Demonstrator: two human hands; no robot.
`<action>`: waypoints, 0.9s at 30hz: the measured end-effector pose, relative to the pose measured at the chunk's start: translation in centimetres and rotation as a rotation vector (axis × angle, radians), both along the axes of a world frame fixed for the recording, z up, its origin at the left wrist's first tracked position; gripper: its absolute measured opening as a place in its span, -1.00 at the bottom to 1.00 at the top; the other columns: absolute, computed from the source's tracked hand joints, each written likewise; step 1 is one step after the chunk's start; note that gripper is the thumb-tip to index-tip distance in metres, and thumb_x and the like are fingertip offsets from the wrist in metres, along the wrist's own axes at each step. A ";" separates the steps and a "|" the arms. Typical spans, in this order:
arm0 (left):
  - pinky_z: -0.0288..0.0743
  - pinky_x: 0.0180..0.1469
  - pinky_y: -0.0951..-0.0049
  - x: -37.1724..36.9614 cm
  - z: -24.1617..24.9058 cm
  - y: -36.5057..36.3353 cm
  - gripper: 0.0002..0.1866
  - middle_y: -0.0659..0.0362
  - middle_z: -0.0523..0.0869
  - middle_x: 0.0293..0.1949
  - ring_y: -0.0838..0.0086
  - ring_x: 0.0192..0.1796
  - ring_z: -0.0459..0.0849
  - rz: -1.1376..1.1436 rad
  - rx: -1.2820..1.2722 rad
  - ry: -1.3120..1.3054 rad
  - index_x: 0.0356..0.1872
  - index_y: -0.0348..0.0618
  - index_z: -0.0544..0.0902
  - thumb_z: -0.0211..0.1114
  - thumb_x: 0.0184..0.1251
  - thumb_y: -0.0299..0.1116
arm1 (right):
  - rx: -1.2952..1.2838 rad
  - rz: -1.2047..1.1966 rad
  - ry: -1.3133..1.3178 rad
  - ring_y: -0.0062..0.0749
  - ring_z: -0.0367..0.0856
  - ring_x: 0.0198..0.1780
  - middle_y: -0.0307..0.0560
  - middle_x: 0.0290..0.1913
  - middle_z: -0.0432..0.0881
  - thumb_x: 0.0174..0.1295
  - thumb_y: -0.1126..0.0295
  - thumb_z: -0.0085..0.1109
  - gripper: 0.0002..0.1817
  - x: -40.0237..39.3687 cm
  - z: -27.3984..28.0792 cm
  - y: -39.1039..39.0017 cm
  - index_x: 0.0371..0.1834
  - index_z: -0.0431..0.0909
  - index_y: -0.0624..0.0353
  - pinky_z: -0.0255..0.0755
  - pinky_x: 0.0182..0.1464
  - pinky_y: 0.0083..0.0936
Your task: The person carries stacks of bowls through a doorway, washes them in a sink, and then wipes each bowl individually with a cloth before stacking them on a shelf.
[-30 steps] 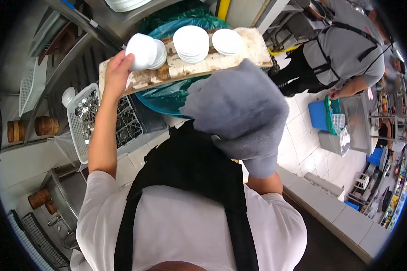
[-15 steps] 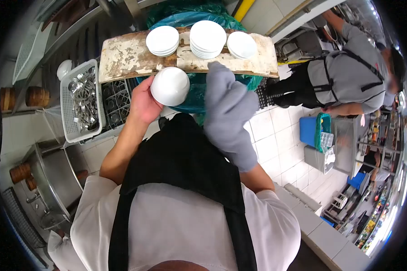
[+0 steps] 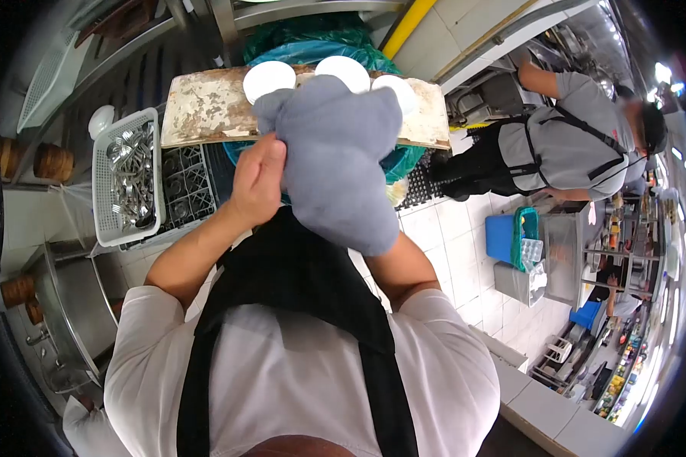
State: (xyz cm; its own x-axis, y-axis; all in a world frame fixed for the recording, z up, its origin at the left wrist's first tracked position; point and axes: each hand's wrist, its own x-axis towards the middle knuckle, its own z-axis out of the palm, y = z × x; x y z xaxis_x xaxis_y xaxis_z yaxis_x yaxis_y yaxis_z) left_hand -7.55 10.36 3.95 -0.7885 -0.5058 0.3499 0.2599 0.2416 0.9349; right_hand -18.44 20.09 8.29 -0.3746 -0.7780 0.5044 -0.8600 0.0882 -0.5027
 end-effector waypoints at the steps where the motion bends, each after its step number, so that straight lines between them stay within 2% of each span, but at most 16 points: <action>1: 0.33 -0.33 0.49 -0.1 0.1 -0.2 -0.59 0.34 0.47 -0.49 0.61 -0.41 0.37 -0.046 0.020 0.009 -0.27 -0.29 0.51 -0.08 0.64 -0.14 | 0.007 0.039 -0.059 -0.24 0.52 -0.11 -0.05 -0.06 0.55 0.12 0.30 0.22 -0.63 -0.4 0.6 -0.3 0.01 0.53 0.13 0.35 -0.04 -0.39; 4: 0.50 -0.08 0.49 -0.8 1.4 0.1 -0.50 0.16 0.69 -0.22 0.53 -0.19 0.63 -0.111 0.700 0.171 -0.08 -0.33 0.59 -0.12 0.64 -0.04 | -0.158 0.048 -0.538 -0.22 0.52 -0.09 -0.03 -0.07 0.57 0.11 0.29 0.24 -0.59 0.4 -0.1 -1.5 0.04 0.53 0.15 0.34 -0.01 -0.40; 5: 0.50 -0.08 0.49 -1.3 1.5 0.2 -0.50 0.16 0.69 -0.22 0.53 -0.19 0.63 -0.103 0.702 0.184 -0.08 -0.33 0.59 -0.12 0.64 -0.04 | -0.247 0.021 -0.740 -0.21 0.52 -0.08 -0.02 -0.07 0.57 0.10 0.29 0.25 -0.58 1.1 -0.8 -1.7 0.05 0.53 0.16 0.34 0.00 -0.40; 7: 0.49 0.00 0.42 -1.8 1.4 0.2 -0.49 0.08 0.71 -0.07 0.46 -0.09 0.64 -0.002 1.105 0.248 0.07 -0.38 0.57 -0.15 0.65 -0.07 | -0.354 -0.055 -0.981 -0.19 0.52 -0.07 -0.01 -0.08 0.59 0.09 0.29 0.26 -0.55 2.6 -2.8 -2.1 0.07 0.53 0.17 0.34 0.02 -0.40; 8: 0.49 0.00 0.42 -1.7 0.9 0.3 -0.49 0.08 0.71 -0.07 0.46 -0.09 0.64 0.004 1.105 0.256 0.07 -0.38 0.57 -0.15 0.65 -0.07 | -0.353 -0.088 -0.990 -0.19 0.52 -0.06 0.00 -0.08 0.59 0.09 0.28 0.27 -0.54 2.9 -3.7 -2.3 0.08 0.53 0.18 0.34 0.03 -0.40; 10: 0.48 0.02 0.39 -1.7 -0.2 0.8 -0.49 0.10 0.71 -0.07 0.38 -0.08 0.65 0.210 0.377 0.144 0.08 -0.38 0.55 -0.17 0.65 -0.08 | -0.348 -0.102 -0.968 -0.18 0.52 -0.05 0.01 -0.08 0.60 0.08 0.28 0.28 -0.53 2.7 -3.8 -2.7 0.09 0.53 0.19 0.34 0.04 -0.40; 12: 0.47 -0.08 0.40 -1.6 0.2 0.9 -0.52 0.06 0.72 -0.19 0.33 -0.19 0.65 0.239 0.181 0.198 0.06 -0.42 0.54 -0.15 0.64 -0.14 | -0.265 -0.006 -0.576 -0.15 0.51 -0.01 0.06 -0.04 0.57 0.07 0.30 0.28 -0.53 1.4 -1.4 -2.5 0.09 0.53 0.19 0.34 0.07 -0.36; 15: 0.39 -0.31 0.38 -0.4 1.2 -0.2 -0.60 0.02 0.63 -0.42 0.39 -0.43 0.56 0.006 -0.178 -0.038 -0.03 -0.46 0.53 -0.11 0.62 -0.25 | -0.128 0.123 0.010 -0.09 0.49 0.05 0.15 0.03 0.53 0.05 0.34 0.28 -0.52 -0.7 2.6 -1.9 0.09 0.54 0.20 0.34 0.11 -0.29; 16: 0.39 -0.31 0.38 -0.4 1.1 -0.4 -0.60 0.02 0.63 -0.42 0.39 -0.43 0.56 -0.006 -0.178 -0.038 -0.03 -0.46 0.53 -0.11 0.62 -0.25 | -0.080 0.164 0.204 -0.07 0.49 0.07 0.18 0.05 0.51 0.05 0.35 0.28 -0.52 -1.0 2.9 -1.7 0.10 0.54 0.21 0.33 0.13 -0.27; 18: 0.32 -0.42 0.24 -0.4 0.7 -0.8 -0.64 -0.09 0.50 -0.54 0.06 -0.50 0.52 -0.037 -0.172 0.065 -0.30 -0.35 0.48 0.04 0.56 -0.19 | -0.060 0.168 0.212 -0.06 0.48 0.08 0.17 0.05 0.51 -0.04 0.35 0.34 -0.45 -1.2 2.7 -1.5 0.10 0.51 0.20 0.33 0.14 -0.25; 19: 0.37 -0.37 0.36 -0.8 0.1 -1.1 -0.63 0.06 0.55 -0.54 0.34 -0.47 0.55 -0.088 -0.027 0.025 -0.29 -0.32 0.52 0.01 0.59 -0.17 | -0.055 0.156 0.165 -0.05 0.48 0.09 0.16 0.05 0.50 -0.08 0.34 0.37 -0.41 -1.0 2.6 -1.4 0.11 0.49 0.20 0.33 0.15 -0.25; 20: 0.37 -0.37 0.36 -1.0 -0.4 -1.1 -0.63 0.06 0.55 -0.54 0.34 -0.47 0.55 -0.089 -0.027 0.024 -0.29 -0.32 0.52 0.01 0.59 -0.17 | -0.050 0.141 0.103 -0.04 0.47 0.09 0.15 0.04 0.50 -0.13 0.34 0.40 -0.37 -0.6 2.4 -1.2 0.11 0.47 0.20 0.33 0.16 -0.24; 22: 0.41 -0.28 0.53 -1.3 -1.2 -1.3 -0.59 0.23 0.60 -0.46 0.60 -0.39 0.54 -0.109 0.564 0.087 -0.24 -0.28 0.58 -0.06 0.62 -0.13 | -0.026 0.108 -0.037 -0.03 0.47 0.10 0.14 0.04 0.49 -0.21 0.34 0.46 -0.30 0.2 1.9 -0.5 0.12 0.44 0.20 0.33 0.18 -0.23; 23: 0.42 -0.21 0.62 -1.3 -1.6 -1.6 -0.55 0.30 0.64 -0.36 0.67 -0.32 0.54 -0.148 0.689 0.067 -0.17 -0.26 0.62 -0.14 0.65 -0.11 | -0.001 0.090 -0.098 -0.02 0.47 0.11 0.14 0.04 0.49 -0.26 0.33 0.48 -0.26 0.7 1.6 0.0 0.12 0.42 0.20 0.33 0.19 -0.22; 26: 0.43 -0.19 0.60 -1.6 -3.8 -3.4 -0.54 0.25 0.66 -0.31 0.65 -0.27 0.56 -0.054 0.545 0.080 -0.14 -0.30 0.61 -0.16 0.64 -0.13 | 0.102 0.049 -0.208 0.00 0.46 0.12 0.12 0.03 0.47 -0.38 0.33 0.57 -0.14 1.2 1.0 1.0 0.13 0.37 0.20 0.32 0.22 -0.21; 27: 0.47 -0.12 0.52 -2.0 -4.6 -4.0 -0.59 0.14 0.68 -0.23 0.53 -0.21 0.61 0.061 0.321 0.112 -0.08 -0.29 0.61 -0.12 0.62 -0.18 | 0.126 0.040 -0.218 0.01 0.46 0.13 0.12 0.03 0.47 -0.43 0.32 0.60 -0.10 1.2 0.9 1.1 0.13 0.35 0.20 0.32 0.23 -0.20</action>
